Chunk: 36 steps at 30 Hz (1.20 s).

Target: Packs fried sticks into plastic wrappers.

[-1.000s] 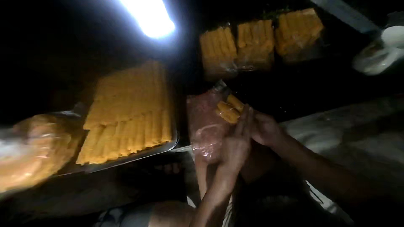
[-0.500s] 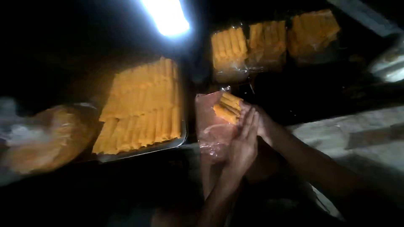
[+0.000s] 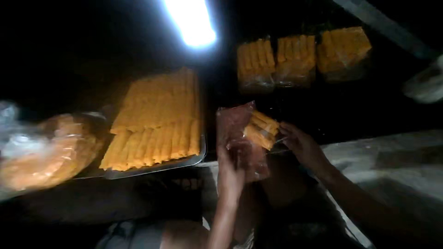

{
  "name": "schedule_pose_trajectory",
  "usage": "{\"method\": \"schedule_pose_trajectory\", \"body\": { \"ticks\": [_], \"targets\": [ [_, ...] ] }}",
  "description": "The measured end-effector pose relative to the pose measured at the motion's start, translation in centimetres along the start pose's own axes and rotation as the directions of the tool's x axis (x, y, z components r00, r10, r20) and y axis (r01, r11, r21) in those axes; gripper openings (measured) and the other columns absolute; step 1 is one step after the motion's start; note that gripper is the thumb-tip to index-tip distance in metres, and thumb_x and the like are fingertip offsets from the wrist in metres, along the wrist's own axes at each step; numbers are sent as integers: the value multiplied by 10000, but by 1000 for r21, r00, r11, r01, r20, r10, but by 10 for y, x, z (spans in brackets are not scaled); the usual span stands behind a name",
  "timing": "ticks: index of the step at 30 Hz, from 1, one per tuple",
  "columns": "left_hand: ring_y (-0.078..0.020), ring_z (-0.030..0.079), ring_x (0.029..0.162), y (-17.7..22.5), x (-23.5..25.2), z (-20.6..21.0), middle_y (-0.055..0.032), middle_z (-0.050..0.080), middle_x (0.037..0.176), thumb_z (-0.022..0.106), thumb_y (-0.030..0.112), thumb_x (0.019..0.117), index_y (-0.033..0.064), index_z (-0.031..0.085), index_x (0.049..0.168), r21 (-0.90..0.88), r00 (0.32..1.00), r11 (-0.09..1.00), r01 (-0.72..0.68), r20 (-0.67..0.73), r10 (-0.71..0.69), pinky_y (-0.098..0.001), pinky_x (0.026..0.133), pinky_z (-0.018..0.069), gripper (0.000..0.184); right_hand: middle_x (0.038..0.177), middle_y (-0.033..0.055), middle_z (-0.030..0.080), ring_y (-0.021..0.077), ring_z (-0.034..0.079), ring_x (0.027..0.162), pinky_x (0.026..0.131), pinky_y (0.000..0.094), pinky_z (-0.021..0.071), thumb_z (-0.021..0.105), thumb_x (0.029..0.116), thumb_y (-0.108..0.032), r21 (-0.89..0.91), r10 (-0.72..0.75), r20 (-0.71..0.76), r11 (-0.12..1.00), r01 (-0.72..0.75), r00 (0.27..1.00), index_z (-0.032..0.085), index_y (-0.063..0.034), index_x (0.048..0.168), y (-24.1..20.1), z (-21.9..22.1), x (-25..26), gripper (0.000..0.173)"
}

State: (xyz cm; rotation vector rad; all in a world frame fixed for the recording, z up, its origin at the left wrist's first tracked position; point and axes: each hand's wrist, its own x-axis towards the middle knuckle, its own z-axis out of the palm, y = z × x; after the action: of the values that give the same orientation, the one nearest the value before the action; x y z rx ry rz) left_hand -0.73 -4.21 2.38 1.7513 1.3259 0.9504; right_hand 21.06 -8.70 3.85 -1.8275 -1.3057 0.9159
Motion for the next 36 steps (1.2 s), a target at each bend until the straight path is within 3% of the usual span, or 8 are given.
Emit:
{"method": "schedule_pose_trajectory", "body": {
  "ticks": [3,5,12,18,24,29,33,36],
  "targets": [
    [-128,643,1136,4,-3,3,-160,553,1391,565,53,978,-35,321,1509,-235,989,962,142,68,-129,-302,931,572,591,1176,190,697,278,684,1054,940,432,561,632,986,-129,-134,-166,-140,980,147,976,703,11,1180,17,10,-5,250],
    [-139,687,1049,8,-3,8,-133,630,1274,561,51,992,-38,329,1488,-385,975,897,215,129,-179,-319,876,607,555,1115,174,723,320,682,1066,964,488,542,691,943,-204,-204,-289,-190,947,250,938,765,-26,1063,22,20,-4,226],
    [-170,677,1061,14,0,28,-146,604,1276,511,-46,971,-28,301,1497,-587,956,756,290,140,-258,-343,889,602,567,1133,174,712,357,650,1101,987,566,494,733,915,-348,-177,-283,-223,953,247,933,736,-32,1131,16,40,-1,383],
    [-164,676,1037,14,3,31,-136,601,1264,532,-19,977,-17,318,1485,-587,959,761,277,118,-258,-340,863,605,552,1146,165,702,352,640,1110,966,584,492,730,925,-288,-115,-282,-262,959,261,923,736,-57,1177,11,52,11,342],
    [-170,683,1014,13,6,29,-132,609,1242,534,-42,955,-21,324,1476,-646,956,711,278,115,-270,-350,863,609,561,1131,165,706,283,648,1088,967,470,518,724,909,-211,29,-292,-252,951,309,923,726,-21,1151,22,56,7,307],
    [-183,698,992,12,9,33,-142,597,1274,517,-39,966,-22,308,1493,-662,953,694,284,114,-282,-362,831,626,567,1070,89,746,174,666,1100,1035,358,497,674,951,-147,-55,-549,-310,825,562,776,736,-45,1016,42,57,8,136],
    [-167,693,989,8,11,32,-134,604,1252,537,-31,960,-24,300,1501,-637,964,728,253,99,-248,-348,836,621,591,1017,74,753,157,677,1051,1009,337,511,657,954,-136,-92,-607,-315,784,613,729,741,-58,960,46,58,11,115],
    [-159,692,978,5,12,27,-135,604,1245,545,-21,956,-33,310,1485,-609,970,760,226,67,-234,-334,823,621,579,1009,51,748,136,667,1050,1029,288,489,640,984,-160,-165,-694,-328,710,685,641,709,-100,959,57,59,15,94]
  ]
}}
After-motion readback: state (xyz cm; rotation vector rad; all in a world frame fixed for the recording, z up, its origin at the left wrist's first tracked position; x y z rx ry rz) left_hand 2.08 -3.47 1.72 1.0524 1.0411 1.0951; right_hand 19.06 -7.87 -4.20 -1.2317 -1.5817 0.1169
